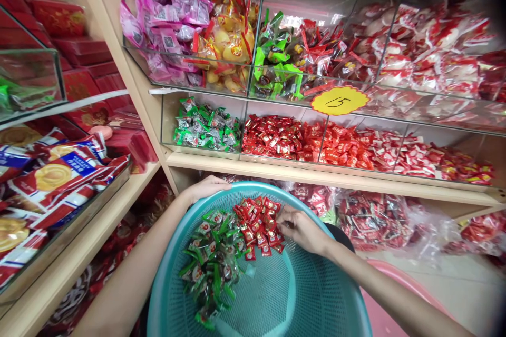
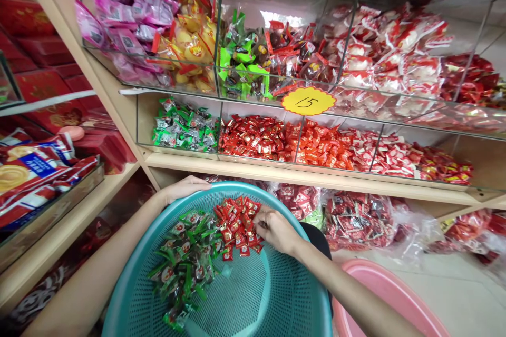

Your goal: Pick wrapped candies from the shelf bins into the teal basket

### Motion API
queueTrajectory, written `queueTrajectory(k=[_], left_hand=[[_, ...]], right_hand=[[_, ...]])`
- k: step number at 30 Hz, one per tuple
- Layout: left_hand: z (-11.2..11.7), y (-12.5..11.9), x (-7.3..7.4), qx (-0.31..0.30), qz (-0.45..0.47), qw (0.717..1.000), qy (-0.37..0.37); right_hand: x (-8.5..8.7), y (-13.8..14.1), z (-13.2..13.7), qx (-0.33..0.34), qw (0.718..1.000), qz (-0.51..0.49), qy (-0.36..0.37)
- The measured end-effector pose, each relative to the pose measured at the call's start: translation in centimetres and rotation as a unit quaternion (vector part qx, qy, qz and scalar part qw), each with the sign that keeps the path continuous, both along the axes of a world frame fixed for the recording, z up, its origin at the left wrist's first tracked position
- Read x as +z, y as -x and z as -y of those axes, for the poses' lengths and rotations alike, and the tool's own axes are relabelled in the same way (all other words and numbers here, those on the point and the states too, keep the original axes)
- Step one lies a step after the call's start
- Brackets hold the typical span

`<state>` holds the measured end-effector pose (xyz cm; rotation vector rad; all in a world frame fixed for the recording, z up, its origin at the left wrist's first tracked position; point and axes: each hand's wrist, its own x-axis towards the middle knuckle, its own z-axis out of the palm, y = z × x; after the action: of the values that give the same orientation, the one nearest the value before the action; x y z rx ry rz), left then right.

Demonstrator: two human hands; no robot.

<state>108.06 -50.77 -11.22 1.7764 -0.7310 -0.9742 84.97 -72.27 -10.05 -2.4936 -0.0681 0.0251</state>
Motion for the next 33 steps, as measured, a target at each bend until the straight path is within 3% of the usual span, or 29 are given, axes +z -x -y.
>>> queueTrajectory(k=[12,17,21,33], left_hand=[[0.0,-0.1,-0.1,-0.008,0.038,0.999,0.0],[0.0,-0.2,-0.2,-0.005,0.036,0.999,-0.005],[0.0,-0.2,-0.2,-0.005,0.034,0.999,-0.004],[0.0,-0.1,0.2,-0.001,0.023,1.0,-0.003]], right_hand=[[-1.5,0.0,0.1,-0.097,0.979,-0.101,-0.148],[-2.0,-0.4,-0.2,-0.119,0.971,-0.119,-0.171],[-2.4,-1.1,-0.2,-0.132,0.972,-0.118,-0.152],[-2.9,-2.4,0.1,-0.167,0.983,-0.081,-0.005]])
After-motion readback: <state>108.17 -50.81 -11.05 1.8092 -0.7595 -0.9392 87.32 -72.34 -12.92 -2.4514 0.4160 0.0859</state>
